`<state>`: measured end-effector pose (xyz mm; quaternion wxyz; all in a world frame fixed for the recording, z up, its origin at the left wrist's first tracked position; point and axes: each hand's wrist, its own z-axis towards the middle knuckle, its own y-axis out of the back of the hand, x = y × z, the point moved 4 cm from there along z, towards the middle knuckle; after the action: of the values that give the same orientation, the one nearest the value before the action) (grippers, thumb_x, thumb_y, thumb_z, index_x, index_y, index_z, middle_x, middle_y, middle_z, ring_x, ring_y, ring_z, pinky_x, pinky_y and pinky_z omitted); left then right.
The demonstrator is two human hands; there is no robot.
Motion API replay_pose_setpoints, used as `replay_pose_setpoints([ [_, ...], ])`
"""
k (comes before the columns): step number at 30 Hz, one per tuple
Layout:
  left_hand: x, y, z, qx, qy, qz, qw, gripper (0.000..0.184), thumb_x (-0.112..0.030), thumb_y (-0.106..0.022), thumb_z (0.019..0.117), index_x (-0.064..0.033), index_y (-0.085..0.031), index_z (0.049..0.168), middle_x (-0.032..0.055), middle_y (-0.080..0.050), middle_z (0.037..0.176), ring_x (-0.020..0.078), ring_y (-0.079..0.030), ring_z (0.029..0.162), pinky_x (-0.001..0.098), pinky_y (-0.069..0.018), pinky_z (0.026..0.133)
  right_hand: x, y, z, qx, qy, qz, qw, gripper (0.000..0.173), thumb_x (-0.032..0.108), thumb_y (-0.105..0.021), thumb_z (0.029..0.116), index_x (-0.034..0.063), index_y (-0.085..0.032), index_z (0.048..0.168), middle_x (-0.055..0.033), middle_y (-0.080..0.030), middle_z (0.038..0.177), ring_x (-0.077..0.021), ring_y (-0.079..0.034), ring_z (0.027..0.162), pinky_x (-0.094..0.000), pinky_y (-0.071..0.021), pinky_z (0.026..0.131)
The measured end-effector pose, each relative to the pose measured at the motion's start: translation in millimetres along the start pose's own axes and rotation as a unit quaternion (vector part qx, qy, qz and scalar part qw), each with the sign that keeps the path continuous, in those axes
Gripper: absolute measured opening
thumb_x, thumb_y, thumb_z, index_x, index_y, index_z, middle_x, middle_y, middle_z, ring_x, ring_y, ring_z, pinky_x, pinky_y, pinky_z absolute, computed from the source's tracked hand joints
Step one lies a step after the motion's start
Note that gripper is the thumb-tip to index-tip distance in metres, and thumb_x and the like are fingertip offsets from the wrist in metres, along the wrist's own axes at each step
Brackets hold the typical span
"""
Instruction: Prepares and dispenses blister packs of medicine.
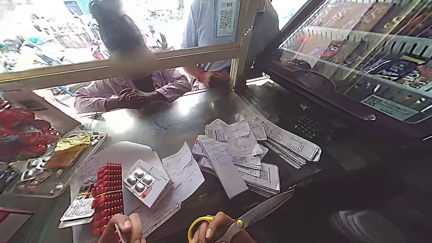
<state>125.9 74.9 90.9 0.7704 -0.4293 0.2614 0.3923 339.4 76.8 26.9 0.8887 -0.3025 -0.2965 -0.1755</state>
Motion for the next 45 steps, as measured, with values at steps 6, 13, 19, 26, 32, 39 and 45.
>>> replay_pose_setpoints([
  [6,35.1,-27.6,21.3,-0.022,0.058,0.039,0.997,0.044,-0.028,-0.062,0.1003,-0.0291,-0.057,0.144,-0.0073,-0.073,0.121,-0.0038,-0.07,0.087,0.0103,-0.0554,0.066,18.3,28.8,14.7,0.041,-0.008,-0.078,0.996,0.03,0.006,-0.061,0.1011,0.0009,-0.055,0.129,-0.0102,-0.068,0.117,-0.0134,-0.064,0.115,-0.0313,-0.0509,0.103],
  [13,53.5,-31.1,31.7,-0.02,0.096,-0.554,0.827,0.048,-0.005,-0.063,0.093,0.0074,-0.052,0.138,0.0184,-0.066,0.116,0.0165,-0.068,0.068,0.0217,-0.0576,0.061,21.5,25.7,35.5,0.051,-0.016,-0.124,0.991,0.024,0.003,-0.062,0.0992,-0.013,-0.059,0.117,-0.022,-0.067,0.108,-0.0171,-0.066,0.106,-0.0273,-0.0518,0.098],
  [19,60.9,-18.5,31.1,-0.045,0.054,-0.32,0.945,0.05,-0.011,-0.066,0.0942,-0.0036,-0.057,0.143,0.0095,-0.071,0.116,0.0064,-0.07,0.076,0.0139,-0.0555,0.066,8.0,32.2,43.1,0.049,-0.023,-0.23,0.972,0.026,0.004,-0.065,0.0982,-0.0124,-0.059,0.117,-0.0224,-0.068,0.105,-0.018,-0.068,0.099,-0.0243,-0.0543,0.09],
  [26,54.6,-18.2,37.3,-0.229,0.016,0.207,0.951,0.064,-0.023,-0.08,0.0862,-0.011,-0.046,0.139,-0.004,-0.076,0.107,0.0108,-0.075,0.088,0.0281,-0.0652,0.075,9.3,41.1,43.7,-0.014,-0.118,-0.219,0.968,0.048,0.027,-0.056,0.1055,-0.0074,-0.046,0.137,-0.0067,-0.066,0.084,-0.0045,-0.064,0.074,-0.0214,-0.0566,0.071],
  [32,55.9,-20.8,38.6,-0.242,-0.031,0.216,0.945,0.059,0.0,-0.073,0.0868,-0.0008,-0.046,0.139,0.0,-0.075,0.111,0.0131,-0.076,0.092,0.0309,-0.0655,0.078,12.5,44.8,43.6,-0.057,-0.191,-0.125,0.972,0.044,0.04,-0.052,0.1055,0.0142,-0.051,0.141,0.0081,-0.063,0.08,0.0018,-0.061,0.071,-0.019,-0.0553,0.067],
  [39,47.5,-25.4,25.9,-0.111,-0.203,0.318,0.919,0.007,-0.01,-0.07,0.0947,-0.0148,-0.071,0.098,-0.0023,-0.077,0.102,0.0145,-0.069,0.117,0.033,-0.0502,0.11,14.7,43.3,41.0,-0.055,-0.19,-0.115,0.973,0.04,0.037,-0.051,0.1063,0.0167,-0.053,0.14,0.0081,-0.064,0.082,0.0017,-0.062,0.071,-0.0178,-0.0548,0.066],
  [45,45.9,-24.5,23.4,-0.127,-0.227,0.332,0.907,0.007,-0.009,-0.07,0.0938,-0.0146,-0.072,0.098,-0.0022,-0.077,0.103,0.0154,-0.068,0.119,0.0325,-0.0507,0.109,12.2,43.8,42.3,-0.056,-0.195,-0.104,0.974,0.038,0.036,-0.054,0.105,0.0167,-0.054,0.138,0.0093,-0.066,0.083,0.0027,-0.063,0.071,-0.0172,-0.0555,0.068],
])
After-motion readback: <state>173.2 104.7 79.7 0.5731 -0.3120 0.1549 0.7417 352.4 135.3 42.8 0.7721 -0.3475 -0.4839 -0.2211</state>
